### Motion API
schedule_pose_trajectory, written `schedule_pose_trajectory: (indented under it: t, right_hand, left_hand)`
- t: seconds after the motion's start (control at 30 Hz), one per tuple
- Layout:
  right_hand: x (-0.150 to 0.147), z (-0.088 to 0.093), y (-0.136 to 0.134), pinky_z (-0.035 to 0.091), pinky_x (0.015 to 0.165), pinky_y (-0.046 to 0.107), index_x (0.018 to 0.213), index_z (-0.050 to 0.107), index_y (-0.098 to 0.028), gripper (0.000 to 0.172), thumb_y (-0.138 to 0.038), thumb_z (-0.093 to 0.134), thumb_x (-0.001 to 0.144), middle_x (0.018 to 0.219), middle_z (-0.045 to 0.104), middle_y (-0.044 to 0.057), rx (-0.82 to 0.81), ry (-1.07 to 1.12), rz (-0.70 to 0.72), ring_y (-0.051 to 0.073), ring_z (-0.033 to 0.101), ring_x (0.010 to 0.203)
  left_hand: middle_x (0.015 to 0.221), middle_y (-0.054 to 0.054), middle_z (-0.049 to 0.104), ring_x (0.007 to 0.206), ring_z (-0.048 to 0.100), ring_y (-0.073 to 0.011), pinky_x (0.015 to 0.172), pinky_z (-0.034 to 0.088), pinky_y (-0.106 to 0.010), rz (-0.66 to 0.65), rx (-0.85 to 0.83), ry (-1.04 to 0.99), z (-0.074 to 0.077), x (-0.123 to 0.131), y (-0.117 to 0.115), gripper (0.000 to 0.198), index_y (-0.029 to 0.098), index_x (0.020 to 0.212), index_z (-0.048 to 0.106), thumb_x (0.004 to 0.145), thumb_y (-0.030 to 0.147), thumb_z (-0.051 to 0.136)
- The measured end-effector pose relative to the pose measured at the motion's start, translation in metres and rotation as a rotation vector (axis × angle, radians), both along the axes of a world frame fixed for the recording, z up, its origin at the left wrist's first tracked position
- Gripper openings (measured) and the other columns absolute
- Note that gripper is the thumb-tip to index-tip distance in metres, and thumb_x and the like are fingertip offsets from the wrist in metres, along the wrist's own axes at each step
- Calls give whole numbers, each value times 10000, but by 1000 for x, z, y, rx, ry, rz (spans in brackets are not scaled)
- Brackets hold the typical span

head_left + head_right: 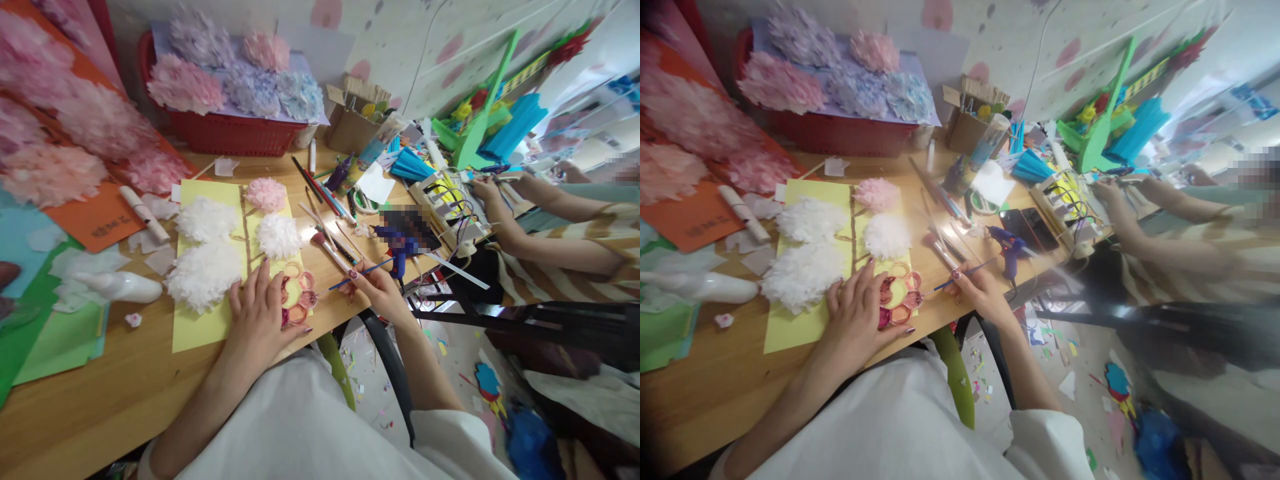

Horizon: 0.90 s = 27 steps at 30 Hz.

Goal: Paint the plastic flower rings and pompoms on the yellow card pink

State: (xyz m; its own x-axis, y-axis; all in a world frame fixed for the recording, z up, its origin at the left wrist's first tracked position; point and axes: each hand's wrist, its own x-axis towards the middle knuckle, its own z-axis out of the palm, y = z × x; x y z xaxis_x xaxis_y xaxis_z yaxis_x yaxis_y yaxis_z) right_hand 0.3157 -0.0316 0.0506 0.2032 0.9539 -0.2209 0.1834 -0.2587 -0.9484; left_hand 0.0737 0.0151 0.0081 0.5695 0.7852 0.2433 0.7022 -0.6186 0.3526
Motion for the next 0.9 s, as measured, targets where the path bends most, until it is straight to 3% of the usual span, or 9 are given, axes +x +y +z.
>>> schedule_pose_trajectory:
  t: [0.7,0.9]
  right_hand:
    - [-18,-1,-2,510,490,292,650,545,-226,509,-696,682,791,530,679,36,28,-177,-208,163,594,448]
    - [-23,-5,-5,477,474,302,586,557,-231,503,-639,634,869,505,647,33,54,-295,-244,170,579,442]
  left_hand:
    - [1513,-354,417,1355,448,-469,1089,303,-645,-6,-31,5,5,0,0,887,18,1351,494,707,541,810]
    - [1508,-350,426,1355,451,-468,1080,319,-643,-2,-40,0,7,0,0,856,29,1337,502,716,536,803]
